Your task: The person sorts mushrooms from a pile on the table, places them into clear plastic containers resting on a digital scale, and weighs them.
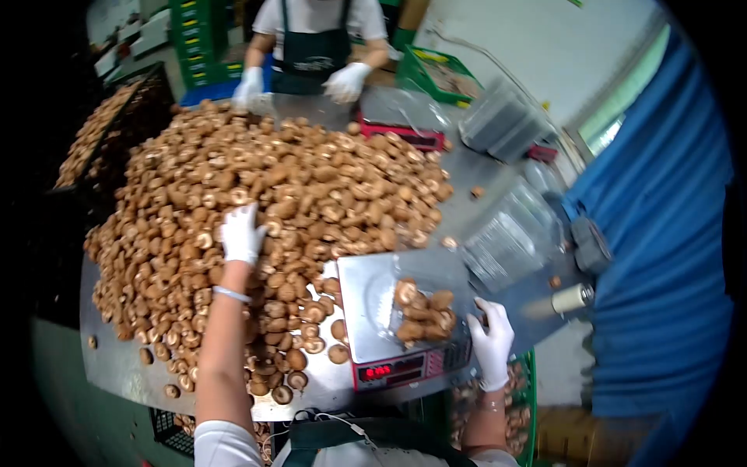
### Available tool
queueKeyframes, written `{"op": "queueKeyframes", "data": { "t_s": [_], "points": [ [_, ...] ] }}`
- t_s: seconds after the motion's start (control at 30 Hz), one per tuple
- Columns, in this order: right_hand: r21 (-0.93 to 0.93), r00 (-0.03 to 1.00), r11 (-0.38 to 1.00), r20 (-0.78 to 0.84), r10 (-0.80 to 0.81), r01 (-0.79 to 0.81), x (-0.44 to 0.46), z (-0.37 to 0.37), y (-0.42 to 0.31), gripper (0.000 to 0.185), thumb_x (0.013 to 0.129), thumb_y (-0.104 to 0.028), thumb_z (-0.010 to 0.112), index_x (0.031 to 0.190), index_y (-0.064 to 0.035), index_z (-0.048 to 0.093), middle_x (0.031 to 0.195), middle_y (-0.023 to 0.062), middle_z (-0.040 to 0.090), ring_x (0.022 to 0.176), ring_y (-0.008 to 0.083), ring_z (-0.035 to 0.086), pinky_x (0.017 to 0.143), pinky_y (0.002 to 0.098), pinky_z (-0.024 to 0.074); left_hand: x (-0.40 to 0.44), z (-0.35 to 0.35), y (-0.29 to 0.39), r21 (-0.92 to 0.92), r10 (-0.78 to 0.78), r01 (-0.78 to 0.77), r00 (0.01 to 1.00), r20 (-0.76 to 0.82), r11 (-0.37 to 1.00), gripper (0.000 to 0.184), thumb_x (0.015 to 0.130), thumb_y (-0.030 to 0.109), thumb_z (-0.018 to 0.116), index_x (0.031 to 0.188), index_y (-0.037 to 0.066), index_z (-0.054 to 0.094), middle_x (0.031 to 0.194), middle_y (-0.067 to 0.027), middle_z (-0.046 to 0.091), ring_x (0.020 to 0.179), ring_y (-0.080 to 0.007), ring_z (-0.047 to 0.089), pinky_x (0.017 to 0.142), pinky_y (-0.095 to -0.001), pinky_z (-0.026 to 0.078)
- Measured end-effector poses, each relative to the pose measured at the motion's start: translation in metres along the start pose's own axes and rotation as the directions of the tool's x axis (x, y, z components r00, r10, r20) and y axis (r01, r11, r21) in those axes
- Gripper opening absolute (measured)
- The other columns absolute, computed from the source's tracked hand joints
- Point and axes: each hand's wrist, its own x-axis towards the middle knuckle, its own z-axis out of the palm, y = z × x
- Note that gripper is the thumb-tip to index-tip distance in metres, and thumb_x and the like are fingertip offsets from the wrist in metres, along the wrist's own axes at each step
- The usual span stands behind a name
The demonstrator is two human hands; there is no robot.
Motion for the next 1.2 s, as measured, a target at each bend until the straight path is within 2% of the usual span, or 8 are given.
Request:
{"op": "queueKeyframes", "data": {
  "t_s": [0.2, 0.3, 0.43, 0.53, 0.73, 0.9, 1.03, 1.2],
  "points": [
    [0.158, 0.995, 0.985, 0.084, 0.051, -0.064, -0.02, -0.004, 0.014, 0.034, 0.072, -0.008, 0.073, 0.105, -0.0045, 0.064, 0.095, 0.0123, 0.063, 0.081, 0.0267, 0.062, 0.074, 0.0328, 0.0496, -0.023, -0.052, 0.046, -0.699, -0.27, 0.243, 0.96, 0.074, 0.672, 0.037, 0.078, 0.011, 0.067, 0.111, 0.003, 0.051, 0.105, -0.016, 0.06, 0.092, -0.0288, 0.061, 0.083, -0.0351, 0.049],
    [0.132, 0.971, 0.985, 0.198, -0.136, 0.111, -0.021, 0.007, 0.004, 0.044, 0.072, -0.02, 0.074, 0.113, -0.0085, 0.062, 0.101, 0.011, 0.062, 0.097, 0.0292, 0.057, 0.087, 0.038, 0.0436, -0.059, -0.101, 0.122, -0.901, -0.008, 0.138, 0.989, 0.148, 0.412, 0.047, 0.083, 0.012, 0.056, 0.128, 0.006, 0.044, 0.124, -0.0149, 0.051, 0.113, -0.0273, 0.053, 0.099, -0.0362, 0.044],
    [0.08, 0.941, 0.973, 0.25, -0.23, 0.217, -0.025, 0.026, 0.02, 0.044, 0.074, -0.026, 0.072, 0.113, -0.0095, 0.061, 0.1, 0.0097, 0.06, 0.098, 0.0296, 0.055, 0.087, 0.0398, 0.0413, -0.118, -0.103, 0.194, -0.914, 0.278, 0.073, 0.94, 0.197, 0.399, 0.059, 0.086, 0.021, 0.055, 0.14, 0.004, 0.038, 0.142, -0.0185, 0.04, 0.13, -0.0323, 0.039, 0.109, -0.0408, 0.03],
    [0.048, 0.958, 0.996, 0.273, -0.09, 0.08, -0.021, 0.018, 0.033, 0.038, 0.076, -0.025, 0.07, 0.109, -0.0081, 0.062, 0.108, 0.0107, 0.058, 0.104, 0.0301, 0.053, 0.087, 0.0407, 0.0419, -0.147, -0.088, 0.216, -0.819, 0.648, -0.285, 0.75, 0.133, 0.498, 0.063, 0.086, 0.026, 0.059, 0.141, 0.005, 0.035, 0.144, -0.0219, 0.034, 0.134, -0.0416, 0.03, 0.112, -0.0422, 0.024],
    [0.133, 0.985, 0.987, 0.132, -0.111, 0.093, -0.018, 0.01, 0.061, 0.051, 0.081, -0.029, 0.066, 0.126, -0.0076, 0.054, 0.127, 0.0166, 0.05, 0.118, 0.0367, 0.045, 0.101, 0.0441, 0.0361, -0.145, -0.093, 0.196, -0.814, 0.48, -0.171, 0.865, 0.146, 0.555, 0.087, 0.071, 0.046, 0.073, 0.141, 0.007, 0.038, 0.145, -0.0173, 0.036, 0.137, -0.0373, 0.026, 0.112, -0.0411, 0.024],
    [0.246, 0.938, 0.95, 0.239, -0.252, 0.193, -0.009, 0.023, 0.073, 0.063, 0.082, -0.031, 0.065, 0.136, -0.0055, 0.043, 0.132, 0.02, 0.047, 0.12, 0.0394, 0.043, 0.104, 0.0438, 0.0332, -0.134, -0.098, 0.237, -0.557, 0.702, -0.491, 0.662, 0.261, 0.67, 0.109, 0.057, 0.061, 0.075, 0.146, 0.019, 0.027, 0.15, -0.0145, 0.026, 0.139, -0.0407, 0.018, 0.11, -0.0577, 0.016],
    [0.308, 0.885, 0.941, 0.385, -0.261, 0.144, -0.015, 0.029, 0.069, 0.074, 0.081, -0.037, 0.067, 0.14, -0.0047, 0.035, 0.129, 0.0241, 0.047, 0.119, 0.0417, 0.043, 0.102, 0.0454, 0.0342, -0.127, -0.073, 0.264, -0.63, 0.51, -0.326, 0.85, 0.131, 0.705, 0.052, 0.08, 0.039, 0.066, 0.121, 0.01, 0.059, 0.111, -0.0106, 0.062, 0.117, -0.0313, 0.05, 0.098, -0.0425, 0.038],
    [0.347, 0.885, 0.931, 0.389, -0.257, 0.118, -0.014, 0.009, 0.063, 0.072, 0.082, -0.035, 0.065, 0.14, -0.0062, 0.036, 0.138, 0.0209, 0.041, 0.127, 0.0381, 0.039, 0.105, 0.0422, 0.0328, -0.143, -0.055, 0.257, -0.761, 0.417, -0.277, 0.909, -0.009, 0.586, 0.041, 0.087, 0.025, 0.059, 0.125, 0.008, 0.056, 0.116, -0.0122, 0.061, 0.114, -0.027, 0.054, 0.098, -0.0369, 0.04]
  ]
}}
